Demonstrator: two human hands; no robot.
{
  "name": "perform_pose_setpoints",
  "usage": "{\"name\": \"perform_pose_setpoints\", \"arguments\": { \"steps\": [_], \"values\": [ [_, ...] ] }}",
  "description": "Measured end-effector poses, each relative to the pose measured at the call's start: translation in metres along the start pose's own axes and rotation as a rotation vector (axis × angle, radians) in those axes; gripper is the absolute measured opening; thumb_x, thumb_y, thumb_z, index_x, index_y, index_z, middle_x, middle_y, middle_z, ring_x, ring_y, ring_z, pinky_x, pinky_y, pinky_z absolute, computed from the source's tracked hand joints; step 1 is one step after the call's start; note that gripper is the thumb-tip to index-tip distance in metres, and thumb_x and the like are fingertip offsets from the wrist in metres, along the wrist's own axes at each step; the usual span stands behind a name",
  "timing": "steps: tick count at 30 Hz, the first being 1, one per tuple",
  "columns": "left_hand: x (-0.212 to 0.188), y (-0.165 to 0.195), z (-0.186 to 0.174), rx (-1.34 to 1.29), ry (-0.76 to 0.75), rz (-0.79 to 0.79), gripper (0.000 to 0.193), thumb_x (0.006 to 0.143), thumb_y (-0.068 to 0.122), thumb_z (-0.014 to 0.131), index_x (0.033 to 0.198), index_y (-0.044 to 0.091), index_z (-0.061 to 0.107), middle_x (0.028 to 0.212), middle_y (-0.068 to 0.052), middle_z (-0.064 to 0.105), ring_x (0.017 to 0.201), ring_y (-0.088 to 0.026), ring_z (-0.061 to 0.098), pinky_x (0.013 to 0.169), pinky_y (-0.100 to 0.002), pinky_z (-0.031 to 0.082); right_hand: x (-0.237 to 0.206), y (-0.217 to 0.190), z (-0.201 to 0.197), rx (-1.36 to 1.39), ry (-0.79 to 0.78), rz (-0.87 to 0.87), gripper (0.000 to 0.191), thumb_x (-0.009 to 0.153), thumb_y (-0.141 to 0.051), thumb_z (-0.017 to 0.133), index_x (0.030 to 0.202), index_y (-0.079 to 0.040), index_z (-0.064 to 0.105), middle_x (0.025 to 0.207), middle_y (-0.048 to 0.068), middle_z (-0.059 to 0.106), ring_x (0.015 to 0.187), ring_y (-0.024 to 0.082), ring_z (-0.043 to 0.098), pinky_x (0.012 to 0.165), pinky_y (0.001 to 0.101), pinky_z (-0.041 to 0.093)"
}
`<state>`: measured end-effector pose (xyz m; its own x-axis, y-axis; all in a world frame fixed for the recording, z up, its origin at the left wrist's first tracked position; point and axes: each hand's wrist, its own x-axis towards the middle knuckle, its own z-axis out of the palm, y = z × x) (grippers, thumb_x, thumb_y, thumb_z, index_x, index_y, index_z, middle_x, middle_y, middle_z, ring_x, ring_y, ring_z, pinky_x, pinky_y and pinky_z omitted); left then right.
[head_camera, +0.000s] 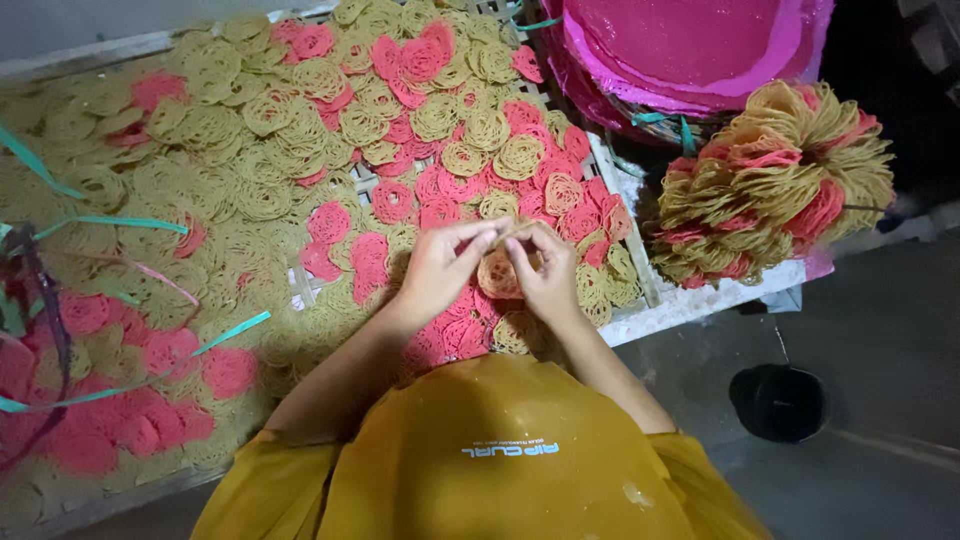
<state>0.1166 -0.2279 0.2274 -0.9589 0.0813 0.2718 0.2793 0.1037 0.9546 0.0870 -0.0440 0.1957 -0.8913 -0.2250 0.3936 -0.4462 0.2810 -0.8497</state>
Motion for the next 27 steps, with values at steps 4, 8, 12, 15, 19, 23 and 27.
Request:
{"name": "perform_pose_setpoints", "arguments": {
  "steps": [4,8,12,15,19,23,27],
  "values": [
    [0.003,0.014,0.013,0.396,-0.038,-0.254,0.030,0.097,0.015,0.064,0.122,0.022,0.078,0.099,-0.009,0.079,0.086,-0.021,0.072,0.084,-0.034,0.057,-0.006,0.000,-0.021,-0.085,0.061,-0.080,0.023,0.098,-0.001,0.058,0.119,0.005,0.065,0.118,0.016,0.066,0.112,0.023,0.064,0.100,0.0345,0.050],
    [0.021,0.010,0.029,0.386,-0.018,0.244,0.023,0.096,0.011,0.067,0.116,0.014,0.076,0.109,-0.010,0.079,0.101,-0.025,0.076,0.117,-0.045,0.043,-0.012,0.014,-0.025,0.183,-0.069,-0.033,0.016,0.102,-0.003,0.058,0.113,0.005,0.067,0.119,0.013,0.066,0.117,0.023,0.061,0.105,0.0343,0.047],
    [0.053,-0.021,0.035,0.053,-0.021,0.128,0.044,0.103,0.006,0.052,0.147,0.009,0.052,0.138,-0.011,0.067,0.131,-0.027,0.064,0.117,-0.042,0.044,-0.017,0.034,-0.021,0.478,0.006,0.215,0.012,0.109,-0.004,0.058,0.107,0.004,0.068,0.106,0.006,0.069,0.102,0.015,0.063,0.096,0.0314,0.051],
    [0.090,-0.049,0.016,0.868,0.119,0.181,0.061,0.085,-0.007,0.050,0.145,0.003,0.053,0.148,-0.017,0.057,0.136,-0.032,0.052,0.118,-0.047,0.036,-0.022,0.040,-0.022,0.589,-0.010,0.260,0.015,0.106,-0.007,0.056,0.106,0.002,0.069,0.101,0.005,0.073,0.094,0.014,0.068,0.091,0.0308,0.056],
    [0.094,-0.058,-0.010,1.016,0.048,0.130,0.030,0.097,0.008,0.061,0.126,0.013,0.069,0.137,-0.010,0.066,0.128,-0.029,0.060,0.108,-0.050,0.043,-0.024,0.036,-0.022,0.619,-0.006,0.312,0.014,0.105,-0.007,0.061,0.106,0.002,0.071,0.094,0.005,0.072,0.081,0.012,0.065,0.079,0.0281,0.055],
    [0.081,-0.053,-0.018,0.757,0.184,-0.216,0.028,0.103,0.012,0.062,0.128,0.019,0.074,0.121,-0.004,0.074,0.095,-0.025,0.073,0.083,-0.042,0.057,-0.013,0.029,-0.020,0.431,0.000,0.308,0.012,0.101,-0.006,0.065,0.105,0.001,0.074,0.085,0.002,0.069,0.071,0.009,0.058,0.064,0.0255,0.047],
    [0.063,-0.057,-0.023,0.329,0.322,-0.147,0.027,0.102,0.010,0.064,0.128,0.009,0.073,0.111,-0.007,0.079,0.088,-0.015,0.077,0.075,-0.030,0.060,0.001,0.021,-0.011,0.116,0.015,0.194,0.009,0.098,-0.007,0.070,0.095,0.000,0.074,0.079,0.002,0.066,0.071,0.009,0.057,0.064,0.0267,0.045]
  ]
}}
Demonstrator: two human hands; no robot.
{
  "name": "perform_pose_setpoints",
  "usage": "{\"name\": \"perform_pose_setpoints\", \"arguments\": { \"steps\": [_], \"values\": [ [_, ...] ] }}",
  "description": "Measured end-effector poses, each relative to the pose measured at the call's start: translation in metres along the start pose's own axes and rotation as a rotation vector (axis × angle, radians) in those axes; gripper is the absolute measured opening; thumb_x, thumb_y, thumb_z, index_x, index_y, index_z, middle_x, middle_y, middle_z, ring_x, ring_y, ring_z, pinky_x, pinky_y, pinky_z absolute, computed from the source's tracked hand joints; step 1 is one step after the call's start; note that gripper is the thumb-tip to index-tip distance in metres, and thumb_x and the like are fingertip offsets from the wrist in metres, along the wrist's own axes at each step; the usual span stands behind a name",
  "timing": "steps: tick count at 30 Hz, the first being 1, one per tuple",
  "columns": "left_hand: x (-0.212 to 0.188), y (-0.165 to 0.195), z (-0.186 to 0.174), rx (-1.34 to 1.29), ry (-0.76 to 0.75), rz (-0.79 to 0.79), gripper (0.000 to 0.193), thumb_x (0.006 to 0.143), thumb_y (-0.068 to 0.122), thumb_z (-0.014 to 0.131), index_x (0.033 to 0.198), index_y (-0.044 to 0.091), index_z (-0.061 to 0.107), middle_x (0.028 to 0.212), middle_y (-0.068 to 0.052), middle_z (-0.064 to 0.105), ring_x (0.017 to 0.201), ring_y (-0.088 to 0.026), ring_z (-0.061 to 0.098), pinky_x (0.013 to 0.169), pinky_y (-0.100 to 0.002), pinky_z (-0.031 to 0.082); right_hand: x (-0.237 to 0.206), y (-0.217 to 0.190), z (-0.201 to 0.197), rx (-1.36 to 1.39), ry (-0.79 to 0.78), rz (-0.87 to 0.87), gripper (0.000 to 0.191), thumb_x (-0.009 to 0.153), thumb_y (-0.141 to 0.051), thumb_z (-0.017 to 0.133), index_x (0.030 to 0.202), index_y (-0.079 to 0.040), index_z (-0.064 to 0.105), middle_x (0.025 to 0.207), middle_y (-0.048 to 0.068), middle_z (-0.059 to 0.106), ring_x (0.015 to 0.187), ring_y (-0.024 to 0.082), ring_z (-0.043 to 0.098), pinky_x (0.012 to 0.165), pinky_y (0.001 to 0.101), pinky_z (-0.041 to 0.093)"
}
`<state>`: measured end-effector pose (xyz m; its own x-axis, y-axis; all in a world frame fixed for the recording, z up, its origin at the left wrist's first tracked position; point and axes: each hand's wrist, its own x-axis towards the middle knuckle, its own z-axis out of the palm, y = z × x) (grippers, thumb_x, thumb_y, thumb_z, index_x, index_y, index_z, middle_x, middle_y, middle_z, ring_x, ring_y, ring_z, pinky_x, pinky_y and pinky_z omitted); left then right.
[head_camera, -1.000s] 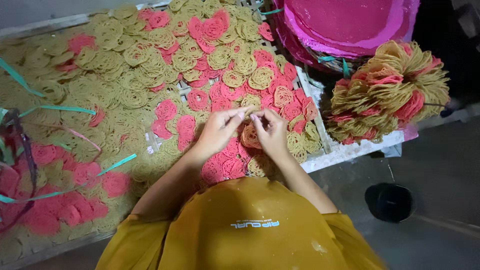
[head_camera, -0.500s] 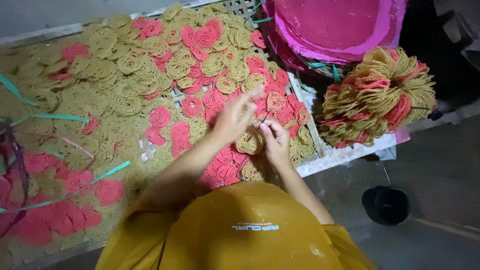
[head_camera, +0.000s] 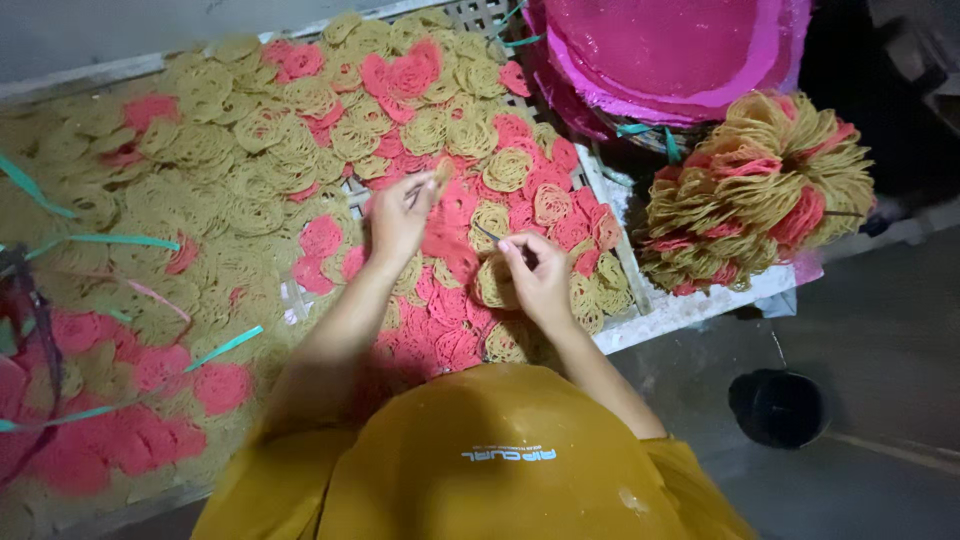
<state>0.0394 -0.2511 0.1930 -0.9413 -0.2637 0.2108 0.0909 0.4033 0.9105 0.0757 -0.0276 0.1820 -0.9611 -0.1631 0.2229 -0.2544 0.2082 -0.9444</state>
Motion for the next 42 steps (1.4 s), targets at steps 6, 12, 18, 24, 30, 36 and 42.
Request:
{"name": "perform_pose_setpoints", "arguments": {
  "steps": [6,12,18,24,30,36,42],
  "values": [
    [-0.029,-0.032,-0.005,-0.515,-0.036,-0.299,0.027,0.103,0.011,0.059,0.126,0.001,0.069,0.110,-0.012,0.076,0.091,-0.012,0.074,0.077,-0.027,0.065,0.011,-0.017,0.024,-0.342,0.015,-0.256,0.005,0.092,-0.007,0.073,0.092,-0.002,0.074,0.078,0.011,0.070,0.067,0.021,0.065,0.064,0.0325,0.049],
    [-0.060,-0.038,-0.003,-0.565,-0.051,-0.284,0.027,0.102,0.009,0.060,0.126,0.001,0.069,0.115,-0.010,0.073,0.096,-0.015,0.070,0.081,-0.029,0.065,0.006,-0.029,0.040,-0.434,0.007,-0.267,0.007,0.091,-0.008,0.075,0.091,-0.001,0.072,0.082,0.015,0.072,0.069,0.028,0.069,0.063,0.0373,0.052],
    [-0.075,-0.022,-0.002,-0.638,-0.261,-0.156,0.027,0.105,0.007,0.056,0.127,0.000,0.069,0.128,-0.008,0.072,0.109,-0.011,0.070,0.093,-0.026,0.058,0.000,-0.026,0.042,-0.355,0.024,-0.307,0.005,0.093,-0.006,0.073,0.094,-0.002,0.072,0.084,0.013,0.072,0.070,0.025,0.070,0.064,0.0350,0.052],
    [-0.076,0.006,-0.003,-0.480,-0.260,0.012,0.021,0.098,0.000,0.065,0.115,0.001,0.076,0.108,-0.008,0.079,0.099,-0.010,0.073,0.091,-0.024,0.059,-0.008,-0.006,0.021,-0.153,-0.029,-0.048,0.007,0.096,-0.007,0.071,0.098,0.000,0.073,0.081,0.011,0.067,0.070,0.019,0.061,0.065,0.0314,0.047],
    [-0.068,0.020,0.010,-0.156,-0.297,-0.150,0.021,0.100,0.003,0.063,0.114,0.010,0.078,0.095,-0.006,0.080,0.072,-0.018,0.067,0.060,-0.029,0.052,-0.015,0.006,0.017,-0.216,-0.056,-0.202,0.006,0.094,-0.004,0.070,0.098,0.000,0.073,0.092,0.011,0.072,0.087,0.021,0.067,0.082,0.0328,0.052],
    [-0.070,-0.012,-0.020,0.018,-0.151,0.089,0.032,0.096,0.002,0.063,0.126,0.010,0.069,0.118,-0.007,0.070,0.097,-0.013,0.070,0.069,-0.023,0.061,-0.015,-0.005,0.004,-0.334,-0.039,-0.143,0.006,0.094,-0.003,0.068,0.098,0.000,0.070,0.096,0.013,0.070,0.088,0.025,0.069,0.081,0.0338,0.053],
    [-0.069,-0.033,-0.017,0.308,-0.237,0.032,0.019,0.095,0.021,0.069,0.113,0.021,0.076,0.101,-0.003,0.072,0.095,-0.022,0.068,0.084,-0.040,0.052,0.006,-0.015,0.019,-0.513,-0.193,-0.240,0.013,0.093,-0.012,0.072,0.102,-0.003,0.073,0.100,0.016,0.069,0.097,0.035,0.066,0.086,0.0428,0.052]
  ]
}}
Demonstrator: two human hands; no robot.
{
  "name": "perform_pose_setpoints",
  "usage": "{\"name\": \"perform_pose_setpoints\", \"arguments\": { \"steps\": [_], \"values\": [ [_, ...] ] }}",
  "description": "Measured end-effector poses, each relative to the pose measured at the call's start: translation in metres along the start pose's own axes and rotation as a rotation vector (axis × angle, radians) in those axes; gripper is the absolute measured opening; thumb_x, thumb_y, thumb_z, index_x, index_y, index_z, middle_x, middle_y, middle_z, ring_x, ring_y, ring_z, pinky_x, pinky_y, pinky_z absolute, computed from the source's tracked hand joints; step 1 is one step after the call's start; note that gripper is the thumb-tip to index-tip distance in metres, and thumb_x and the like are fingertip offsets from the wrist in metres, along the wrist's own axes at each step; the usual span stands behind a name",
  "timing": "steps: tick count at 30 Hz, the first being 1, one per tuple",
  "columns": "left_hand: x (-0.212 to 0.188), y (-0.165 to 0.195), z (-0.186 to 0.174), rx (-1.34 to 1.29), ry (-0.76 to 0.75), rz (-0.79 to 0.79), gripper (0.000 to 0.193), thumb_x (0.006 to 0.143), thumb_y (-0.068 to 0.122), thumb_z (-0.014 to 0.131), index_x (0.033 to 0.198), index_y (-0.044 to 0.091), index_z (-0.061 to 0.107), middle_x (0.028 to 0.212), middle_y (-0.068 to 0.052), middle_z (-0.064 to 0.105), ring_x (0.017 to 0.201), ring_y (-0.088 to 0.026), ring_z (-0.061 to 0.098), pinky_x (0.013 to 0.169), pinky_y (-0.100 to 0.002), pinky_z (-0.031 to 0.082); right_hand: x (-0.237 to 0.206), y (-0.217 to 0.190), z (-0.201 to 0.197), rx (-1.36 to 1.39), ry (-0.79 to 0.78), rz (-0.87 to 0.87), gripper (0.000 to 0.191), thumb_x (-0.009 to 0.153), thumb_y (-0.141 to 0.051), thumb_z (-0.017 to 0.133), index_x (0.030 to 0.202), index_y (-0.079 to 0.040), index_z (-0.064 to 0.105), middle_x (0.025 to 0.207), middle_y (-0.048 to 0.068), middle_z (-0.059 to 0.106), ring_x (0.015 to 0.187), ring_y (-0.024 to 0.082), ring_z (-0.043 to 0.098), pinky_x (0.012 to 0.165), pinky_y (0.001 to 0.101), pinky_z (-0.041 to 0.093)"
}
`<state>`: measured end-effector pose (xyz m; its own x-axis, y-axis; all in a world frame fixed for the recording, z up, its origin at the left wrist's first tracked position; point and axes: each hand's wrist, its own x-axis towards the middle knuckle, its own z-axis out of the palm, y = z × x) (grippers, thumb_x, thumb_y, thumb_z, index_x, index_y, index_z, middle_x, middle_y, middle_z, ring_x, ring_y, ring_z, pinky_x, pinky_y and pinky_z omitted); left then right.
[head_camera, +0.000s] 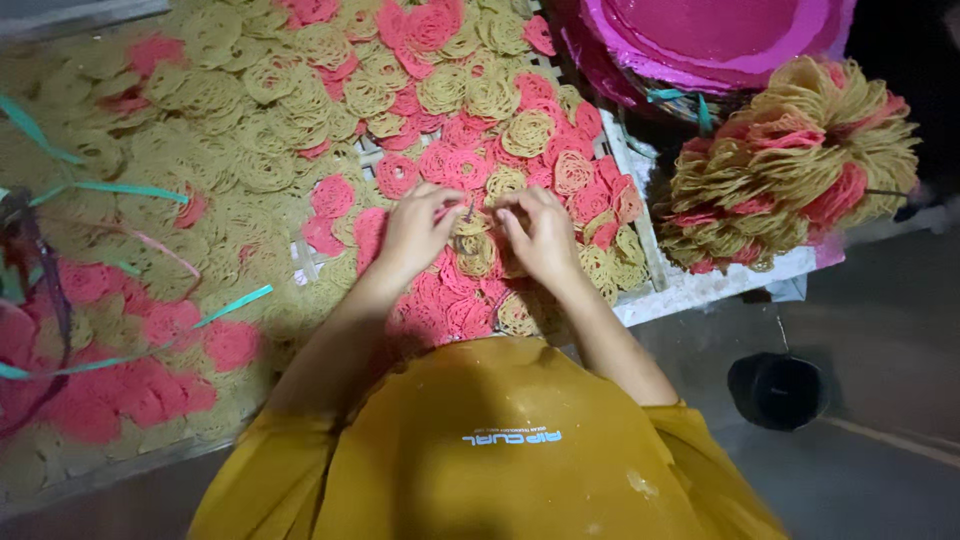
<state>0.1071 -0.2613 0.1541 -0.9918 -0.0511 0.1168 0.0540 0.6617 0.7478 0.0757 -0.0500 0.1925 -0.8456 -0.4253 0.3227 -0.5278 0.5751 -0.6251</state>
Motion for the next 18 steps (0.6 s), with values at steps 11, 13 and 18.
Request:
{"name": "perform_pose_setpoints", "arguments": {
  "steps": [11,13,18],
  "values": [
    [0.032,0.012,0.011,0.496,-0.121,-0.109,0.013,0.085,0.034,0.075,0.080,0.022,0.075,0.094,-0.004,0.072,0.093,-0.024,0.067,0.093,-0.050,0.038,-0.010,-0.022,0.008,0.050,-0.132,0.047,0.017,0.093,-0.018,0.070,0.108,-0.010,0.075,0.106,0.012,0.071,0.101,0.033,0.067,0.092,0.0435,0.052],
    [0.032,0.010,0.012,0.567,-0.026,-0.012,0.014,0.091,0.027,0.072,0.081,0.018,0.075,0.093,-0.006,0.071,0.092,-0.025,0.067,0.087,-0.049,0.038,-0.010,-0.019,0.009,-0.033,-0.073,-0.002,0.018,0.093,-0.018,0.072,0.108,-0.008,0.074,0.107,0.012,0.072,0.102,0.034,0.065,0.095,0.0447,0.049],
    [0.019,0.010,-0.001,0.150,0.012,0.038,0.006,0.090,0.015,0.067,0.090,0.017,0.073,0.096,-0.005,0.070,0.085,-0.023,0.066,0.086,-0.047,0.038,-0.012,-0.019,0.013,-0.097,-0.068,-0.009,0.025,0.088,-0.018,0.077,0.109,-0.004,0.074,0.107,0.015,0.068,0.101,0.035,0.060,0.092,0.0475,0.044]
  ]
}}
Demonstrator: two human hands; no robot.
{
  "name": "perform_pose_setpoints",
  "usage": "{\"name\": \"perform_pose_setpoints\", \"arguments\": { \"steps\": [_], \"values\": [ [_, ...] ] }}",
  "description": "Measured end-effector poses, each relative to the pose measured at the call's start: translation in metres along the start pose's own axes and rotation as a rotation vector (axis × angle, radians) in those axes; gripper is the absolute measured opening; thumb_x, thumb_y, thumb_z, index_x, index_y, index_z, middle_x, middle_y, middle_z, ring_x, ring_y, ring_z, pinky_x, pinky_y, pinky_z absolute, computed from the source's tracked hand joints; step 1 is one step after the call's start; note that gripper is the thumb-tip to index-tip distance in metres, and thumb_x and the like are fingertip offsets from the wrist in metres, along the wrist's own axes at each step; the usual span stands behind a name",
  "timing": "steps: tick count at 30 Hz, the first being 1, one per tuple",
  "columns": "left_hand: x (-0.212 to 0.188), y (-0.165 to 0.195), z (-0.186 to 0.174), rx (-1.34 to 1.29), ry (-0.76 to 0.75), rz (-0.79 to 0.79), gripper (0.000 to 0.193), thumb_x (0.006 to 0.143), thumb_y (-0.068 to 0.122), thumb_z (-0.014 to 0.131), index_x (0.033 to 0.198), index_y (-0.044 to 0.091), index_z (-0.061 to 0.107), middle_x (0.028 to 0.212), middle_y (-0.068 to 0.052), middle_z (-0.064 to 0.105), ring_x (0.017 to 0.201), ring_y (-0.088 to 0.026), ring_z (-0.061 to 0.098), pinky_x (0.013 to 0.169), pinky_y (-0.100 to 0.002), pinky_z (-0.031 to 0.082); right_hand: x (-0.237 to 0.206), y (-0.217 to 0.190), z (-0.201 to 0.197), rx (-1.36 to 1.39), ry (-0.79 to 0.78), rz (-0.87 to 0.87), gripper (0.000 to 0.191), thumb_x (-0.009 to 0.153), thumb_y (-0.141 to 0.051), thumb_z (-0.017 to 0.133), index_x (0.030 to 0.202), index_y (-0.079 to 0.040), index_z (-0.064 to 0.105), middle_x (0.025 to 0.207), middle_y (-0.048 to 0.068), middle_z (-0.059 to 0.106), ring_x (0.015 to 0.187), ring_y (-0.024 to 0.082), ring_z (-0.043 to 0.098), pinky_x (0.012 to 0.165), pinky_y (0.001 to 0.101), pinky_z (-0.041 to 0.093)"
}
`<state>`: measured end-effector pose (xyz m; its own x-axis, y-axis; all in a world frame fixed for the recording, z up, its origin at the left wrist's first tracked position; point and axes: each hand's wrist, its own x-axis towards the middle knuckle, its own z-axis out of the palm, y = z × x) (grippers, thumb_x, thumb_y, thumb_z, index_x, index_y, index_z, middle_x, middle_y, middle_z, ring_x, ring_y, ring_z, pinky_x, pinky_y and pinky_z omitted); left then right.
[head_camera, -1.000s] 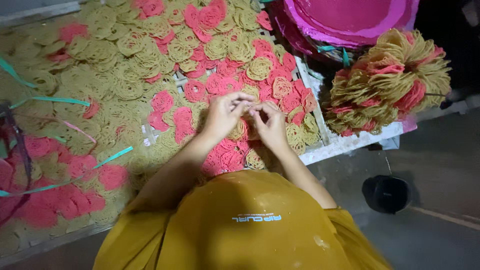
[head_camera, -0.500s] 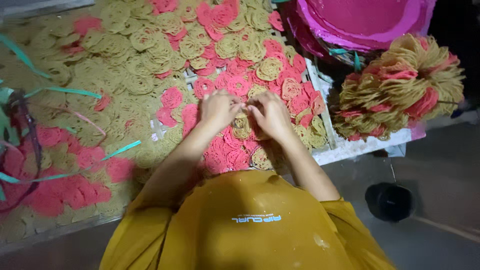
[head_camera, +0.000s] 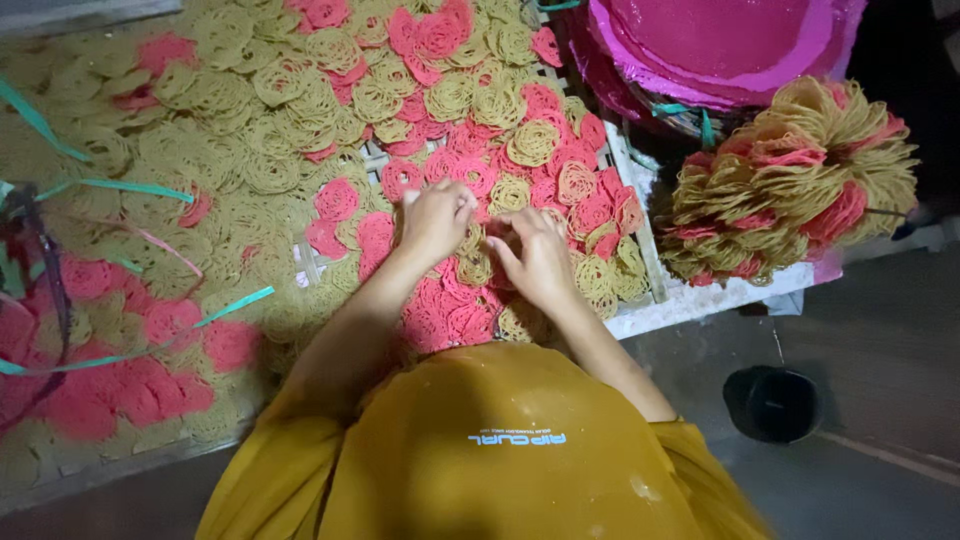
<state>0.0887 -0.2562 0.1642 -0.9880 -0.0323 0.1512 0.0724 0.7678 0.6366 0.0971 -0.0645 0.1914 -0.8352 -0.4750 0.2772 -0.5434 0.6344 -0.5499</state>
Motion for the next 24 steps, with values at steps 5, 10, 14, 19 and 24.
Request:
{"name": "perform_pose_setpoints", "arguments": {
  "steps": [5,10,14,19,24],
  "values": [
    [-0.028,0.021,-0.032,-0.294,-0.102,-0.047,0.010,0.099,0.024,0.066,0.102,0.015,0.067,0.100,-0.001,0.069,0.084,-0.018,0.067,0.082,-0.040,0.048,0.004,0.000,0.006,0.260,0.016,-0.133,0.025,0.092,-0.011,0.070,0.114,0.001,0.069,0.110,0.015,0.067,0.107,0.032,0.060,0.095,0.0418,0.047],
    [-0.032,0.005,-0.050,-0.602,-0.053,0.020,0.016,0.101,0.022,0.061,0.113,0.014,0.070,0.111,-0.006,0.066,0.099,-0.019,0.064,0.089,-0.041,0.053,-0.004,0.004,0.015,0.631,-0.066,-0.059,0.010,0.100,-0.001,0.065,0.106,0.000,0.072,0.100,0.008,0.069,0.097,0.019,0.065,0.091,0.0332,0.051],
    [-0.041,-0.039,-0.048,0.015,-0.116,0.001,0.038,0.092,0.026,0.067,0.127,0.011,0.064,0.123,-0.014,0.064,0.109,-0.028,0.063,0.104,-0.052,0.040,-0.018,0.009,0.017,0.781,0.005,0.061,0.011,0.098,0.001,0.068,0.107,0.002,0.075,0.096,0.007,0.069,0.087,0.014,0.062,0.081,0.0287,0.050],
    [-0.076,-0.053,-0.032,0.287,-0.048,0.029,0.048,0.094,0.025,0.060,0.139,0.011,0.054,0.134,-0.016,0.063,0.122,-0.033,0.062,0.107,-0.051,0.043,-0.022,0.004,0.013,1.062,0.079,0.182,0.009,0.097,0.000,0.069,0.104,-0.001,0.074,0.092,0.005,0.071,0.080,0.011,0.065,0.076,0.0258,0.054],
    [-0.079,-0.055,-0.047,-0.694,-0.191,-0.666,0.045,0.108,0.018,0.041,0.152,0.016,0.046,0.136,-0.010,0.066,0.121,-0.029,0.067,0.104,-0.040,0.056,-0.016,-0.020,0.009,0.530,0.071,0.056,0.011,0.093,-0.003,0.074,0.103,-0.003,0.079,0.087,0.007,0.068,0.072,0.015,0.062,0.065,0.0272,0.049]
  ]
}}
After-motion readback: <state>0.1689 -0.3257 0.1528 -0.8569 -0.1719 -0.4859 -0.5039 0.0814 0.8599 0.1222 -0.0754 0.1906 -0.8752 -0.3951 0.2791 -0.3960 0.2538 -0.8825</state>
